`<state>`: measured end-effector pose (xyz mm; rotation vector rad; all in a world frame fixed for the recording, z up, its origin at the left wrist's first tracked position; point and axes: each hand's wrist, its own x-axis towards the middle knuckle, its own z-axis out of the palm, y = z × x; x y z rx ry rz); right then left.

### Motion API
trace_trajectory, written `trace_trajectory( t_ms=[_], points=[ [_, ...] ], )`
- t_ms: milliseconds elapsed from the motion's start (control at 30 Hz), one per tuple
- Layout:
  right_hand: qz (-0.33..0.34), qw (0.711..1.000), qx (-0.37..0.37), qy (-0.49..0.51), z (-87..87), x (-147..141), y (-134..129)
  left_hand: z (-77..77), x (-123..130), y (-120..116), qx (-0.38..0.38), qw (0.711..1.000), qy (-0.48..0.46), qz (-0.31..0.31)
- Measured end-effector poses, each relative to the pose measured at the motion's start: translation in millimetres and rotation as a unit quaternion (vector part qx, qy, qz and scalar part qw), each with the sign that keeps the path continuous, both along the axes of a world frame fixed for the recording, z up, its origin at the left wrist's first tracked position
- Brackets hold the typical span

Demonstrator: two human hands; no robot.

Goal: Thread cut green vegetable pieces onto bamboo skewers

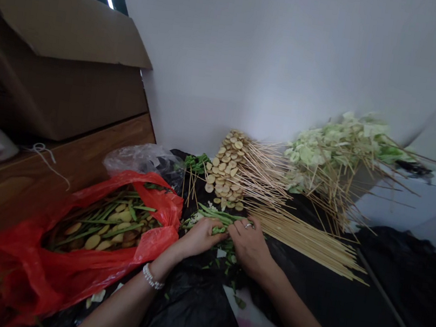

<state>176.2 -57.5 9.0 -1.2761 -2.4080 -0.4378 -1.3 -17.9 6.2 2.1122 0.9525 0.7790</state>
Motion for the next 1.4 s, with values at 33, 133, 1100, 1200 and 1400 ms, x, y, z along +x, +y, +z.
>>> trace_trajectory(
  t_ms=[33,133,1100,1200,1400],
  points=[
    [-0.008,1.0,-0.003,0.008,0.6,0,-1,0.1,1,0,-0.002,1.0,-0.006,0.004],
    [-0.023,0.999,-0.011,0.032,1.2,-3,-2,1.1,3,-1,-0.03,0.999,-0.043,0.015],
    [-0.081,0.957,-0.111,0.255,-12.2,-17,-5,-2.1,19,-8,-0.271,0.923,-0.264,0.072],
    [0.002,0.913,-0.158,0.376,-10.8,-15,-2,-4.5,17,-4,-0.285,0.91,-0.288,0.092],
    [0.021,0.786,-0.29,0.545,-17.4,-18,2,-3.6,12,4,-0.306,0.867,-0.368,0.137]
  ],
)
